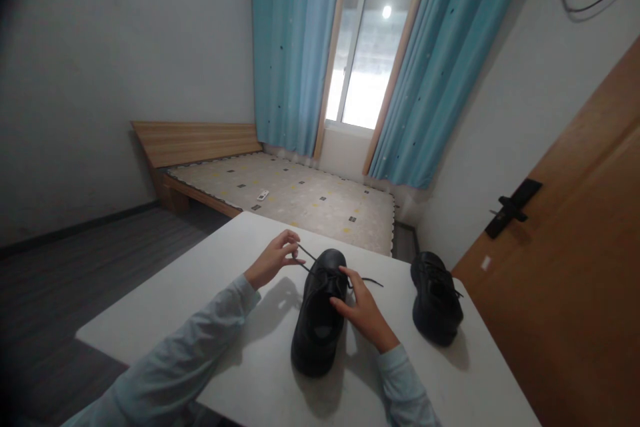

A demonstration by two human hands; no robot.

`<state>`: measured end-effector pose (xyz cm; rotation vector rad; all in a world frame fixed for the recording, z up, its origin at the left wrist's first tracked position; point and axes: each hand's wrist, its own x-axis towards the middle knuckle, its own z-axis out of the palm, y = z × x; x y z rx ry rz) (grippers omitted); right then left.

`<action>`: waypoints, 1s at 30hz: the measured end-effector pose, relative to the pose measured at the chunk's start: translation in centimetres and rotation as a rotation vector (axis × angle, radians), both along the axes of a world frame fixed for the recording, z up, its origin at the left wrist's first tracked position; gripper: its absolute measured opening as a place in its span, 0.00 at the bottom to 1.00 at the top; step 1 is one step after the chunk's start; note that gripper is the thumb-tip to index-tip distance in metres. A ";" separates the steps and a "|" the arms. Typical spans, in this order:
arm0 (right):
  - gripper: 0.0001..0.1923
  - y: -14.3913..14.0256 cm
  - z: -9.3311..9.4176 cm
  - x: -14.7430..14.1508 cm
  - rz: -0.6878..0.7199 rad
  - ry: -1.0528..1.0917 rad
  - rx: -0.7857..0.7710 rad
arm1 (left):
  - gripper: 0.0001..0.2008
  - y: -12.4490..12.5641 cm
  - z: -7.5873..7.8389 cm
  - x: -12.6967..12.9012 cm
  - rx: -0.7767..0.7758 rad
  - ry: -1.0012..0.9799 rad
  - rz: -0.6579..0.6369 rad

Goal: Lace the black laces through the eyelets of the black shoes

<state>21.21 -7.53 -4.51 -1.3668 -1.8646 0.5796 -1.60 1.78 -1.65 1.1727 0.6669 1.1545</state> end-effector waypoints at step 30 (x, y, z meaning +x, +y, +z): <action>0.29 -0.1 0.0 0.0 0.002 0.011 0.013 | 0.12 0.1 0.9 -0.7 0.389 0.292 0.163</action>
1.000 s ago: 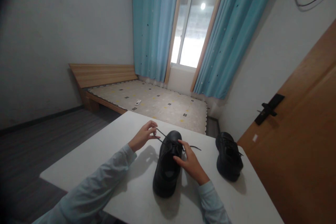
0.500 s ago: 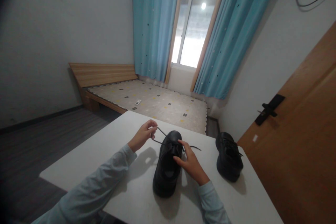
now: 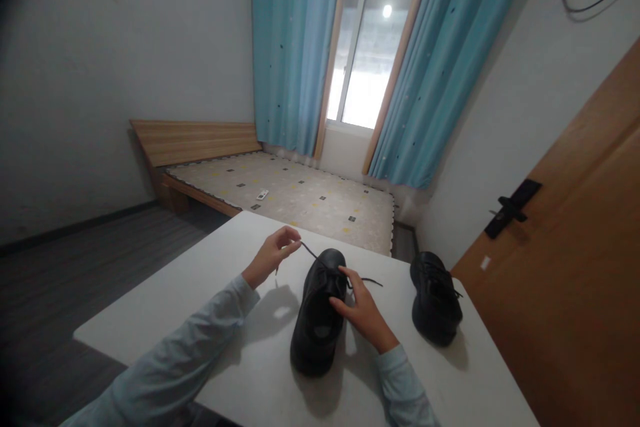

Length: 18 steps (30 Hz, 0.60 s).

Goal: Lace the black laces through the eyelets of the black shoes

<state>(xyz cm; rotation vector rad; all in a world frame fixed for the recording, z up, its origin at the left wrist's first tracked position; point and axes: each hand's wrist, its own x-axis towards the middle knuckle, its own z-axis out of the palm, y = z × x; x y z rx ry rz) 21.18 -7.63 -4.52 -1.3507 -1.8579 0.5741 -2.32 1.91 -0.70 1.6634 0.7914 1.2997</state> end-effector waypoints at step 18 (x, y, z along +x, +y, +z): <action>0.17 -0.1 0.8 -0.1 -0.055 -0.044 0.074 | 0.14 -1.6 0.1 -0.3 -0.090 0.352 -0.857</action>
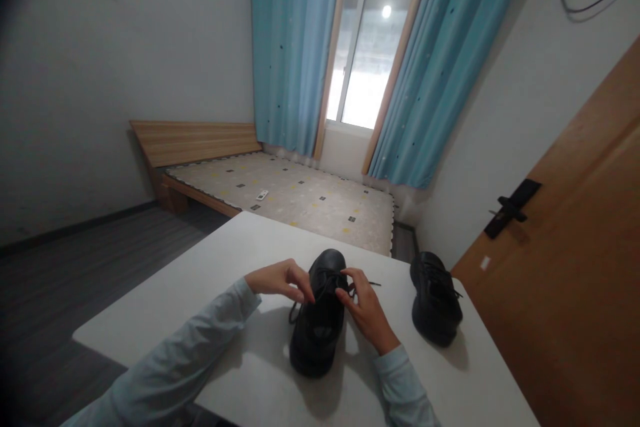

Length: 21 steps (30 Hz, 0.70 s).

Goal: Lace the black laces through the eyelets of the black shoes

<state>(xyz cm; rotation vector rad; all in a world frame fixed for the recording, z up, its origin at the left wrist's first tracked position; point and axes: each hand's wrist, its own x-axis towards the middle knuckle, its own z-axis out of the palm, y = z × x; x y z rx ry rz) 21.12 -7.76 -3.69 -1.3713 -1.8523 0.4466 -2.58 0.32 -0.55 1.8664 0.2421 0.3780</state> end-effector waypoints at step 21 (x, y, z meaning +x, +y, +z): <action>0.13 0.1 0.2 -1.2 -0.171 0.338 -0.038 | 0.21 0.2 -1.5 1.4 0.303 -0.052 0.374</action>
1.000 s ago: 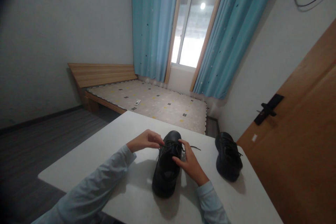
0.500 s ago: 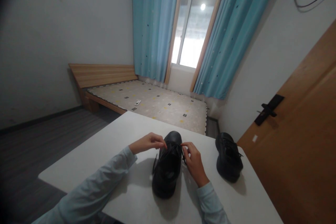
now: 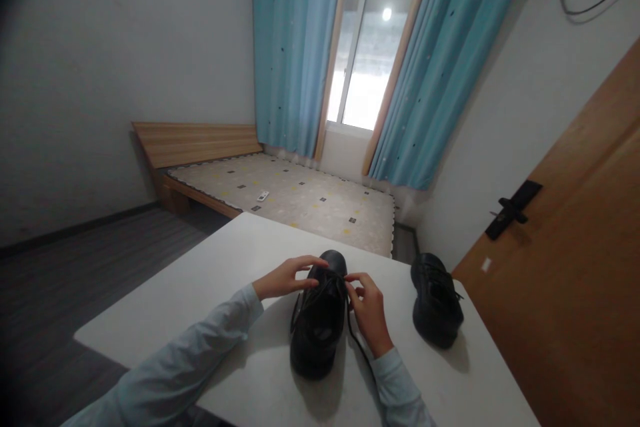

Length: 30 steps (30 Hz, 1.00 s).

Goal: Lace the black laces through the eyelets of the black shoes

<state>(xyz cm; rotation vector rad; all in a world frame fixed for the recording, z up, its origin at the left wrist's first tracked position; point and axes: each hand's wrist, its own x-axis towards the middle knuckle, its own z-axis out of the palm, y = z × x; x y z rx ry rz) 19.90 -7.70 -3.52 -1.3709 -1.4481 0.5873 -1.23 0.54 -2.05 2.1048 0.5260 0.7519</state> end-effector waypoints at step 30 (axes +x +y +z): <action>0.12 2.2 0.0 0.0 0.032 0.151 0.058 | 0.21 0.4 -0.2 -0.2 0.081 0.096 -0.005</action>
